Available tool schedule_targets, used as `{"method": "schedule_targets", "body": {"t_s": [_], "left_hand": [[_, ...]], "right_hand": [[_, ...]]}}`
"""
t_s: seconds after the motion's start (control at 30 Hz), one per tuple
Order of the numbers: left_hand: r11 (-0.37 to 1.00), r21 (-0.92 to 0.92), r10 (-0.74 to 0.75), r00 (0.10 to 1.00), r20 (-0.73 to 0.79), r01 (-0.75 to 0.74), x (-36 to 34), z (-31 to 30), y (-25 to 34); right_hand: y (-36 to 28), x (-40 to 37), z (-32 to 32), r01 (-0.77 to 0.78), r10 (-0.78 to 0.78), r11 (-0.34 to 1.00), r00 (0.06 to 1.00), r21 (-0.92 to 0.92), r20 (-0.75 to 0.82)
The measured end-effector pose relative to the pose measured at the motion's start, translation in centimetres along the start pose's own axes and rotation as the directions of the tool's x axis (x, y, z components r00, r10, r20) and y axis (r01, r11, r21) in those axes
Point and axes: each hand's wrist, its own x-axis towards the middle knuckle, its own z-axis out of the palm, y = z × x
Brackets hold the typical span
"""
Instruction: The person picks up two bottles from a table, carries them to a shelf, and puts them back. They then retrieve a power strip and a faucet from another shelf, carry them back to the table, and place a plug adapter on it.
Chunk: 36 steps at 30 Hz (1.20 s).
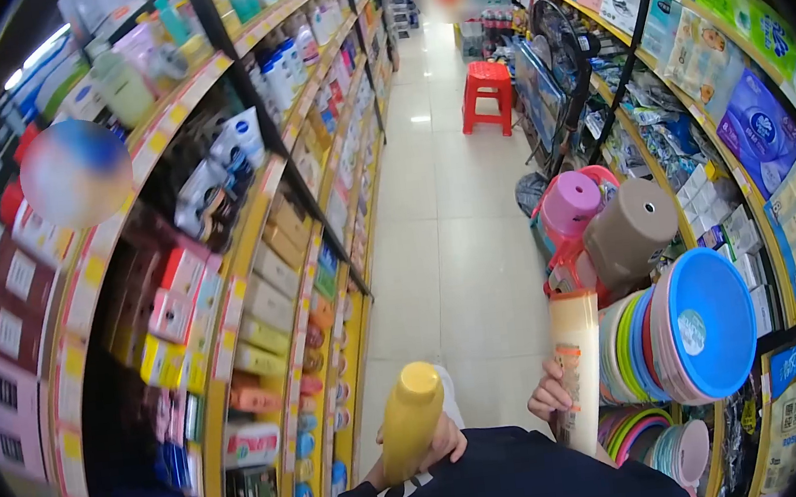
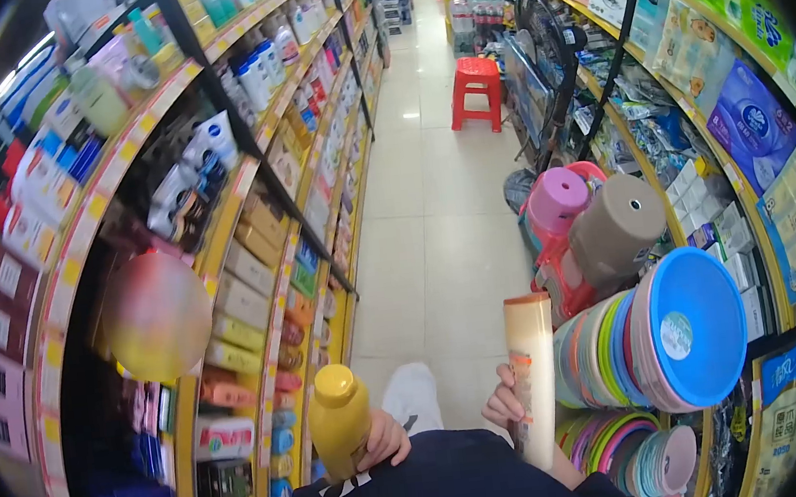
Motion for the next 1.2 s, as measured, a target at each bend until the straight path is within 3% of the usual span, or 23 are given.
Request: {"method": "schedule_targets", "body": {"t_s": [0.07,0.13,0.2,0.23,0.33,0.43,0.53,0.63,0.67,0.87,0.97,1.0,1.07,1.2], "left_hand": [[0.998,-0.063,0.009,0.999,-0.046,-0.012,0.7,-3.7,3.1],[0.994,-0.106,0.021,0.995,-0.101,-0.032,2.2,-7.0,7.2],[0.998,-0.058,0.002,0.958,-0.285,-0.019,3.8,-9.2,11.4],[0.999,-0.015,-0.054,0.915,-0.4,0.053,4.6,-10.0,13.8],[0.991,0.128,0.118,0.767,-0.631,-0.047,6.2,-13.8,17.2],[0.969,0.239,0.154,0.591,-0.792,0.068,8.3,-17.7,20.3],[0.945,0.209,0.033,0.565,-0.825,0.25,9.1,-23.4,23.7],[0.913,0.28,0.052,0.593,-0.803,0.299,10.5,-29.7,27.1],[0.902,0.311,0.067,0.613,-0.787,0.301,10.8,-32.2,28.1],[0.886,0.451,0.345,0.495,-0.798,0.109,16.2,-46.6,33.9],[0.866,0.473,0.332,0.524,-0.784,0.159,19.4,-53.0,37.7],[0.862,0.476,0.325,0.53,-0.783,0.175,20.3,-55.0,38.7],[0.874,0.444,0.291,0.519,-0.804,0.198,22.0,-58.2,40.4],[0.9,0.409,0.249,0.592,-0.767,0.152,22.8,-66.2,44.1]], "right_hand": [[-1.7,4.6,-2.2,0.085,-0.087,0.995,0.996,0.058,0.032],[-3.9,9.8,-3.3,0.108,-0.106,0.994,0.993,0.034,-0.046],[-6.6,15.2,-4.2,0.102,-0.106,0.994,0.986,-0.037,-0.127],[-7.8,17.9,-4.5,0.09,-0.097,0.994,0.985,-0.055,-0.141],[-11.2,23.4,-5.9,0.079,-0.097,0.989,0.984,-0.124,-0.149],[-14.2,27.3,-7.5,0.115,-0.142,0.974,0.981,-0.196,-0.13],[-17.6,29.8,-10.7,0.241,-0.265,0.96,0.947,-0.145,-0.181],[-22.8,33.0,-15.5,0.371,-0.364,0.929,0.914,0.003,-0.178],[-25.1,34.4,-17.1,0.368,-0.371,0.928,0.906,-0.051,-0.203],[-38.9,47.6,-21.1,0.335,-0.437,0.897,0.774,-0.29,-0.458],[-44.6,53.2,-23.4,0.286,-0.489,0.855,0.72,-0.432,-0.492],[-46.0,55.0,-22.9,0.188,-0.518,0.824,0.632,-0.534,-0.576],[-48.9,58.1,-24.0,0.198,-0.562,0.811,0.526,-0.551,-0.638],[-54.3,63.9,-27.8,0.098,-0.665,0.688,0.483,-0.719,-0.57]]}}
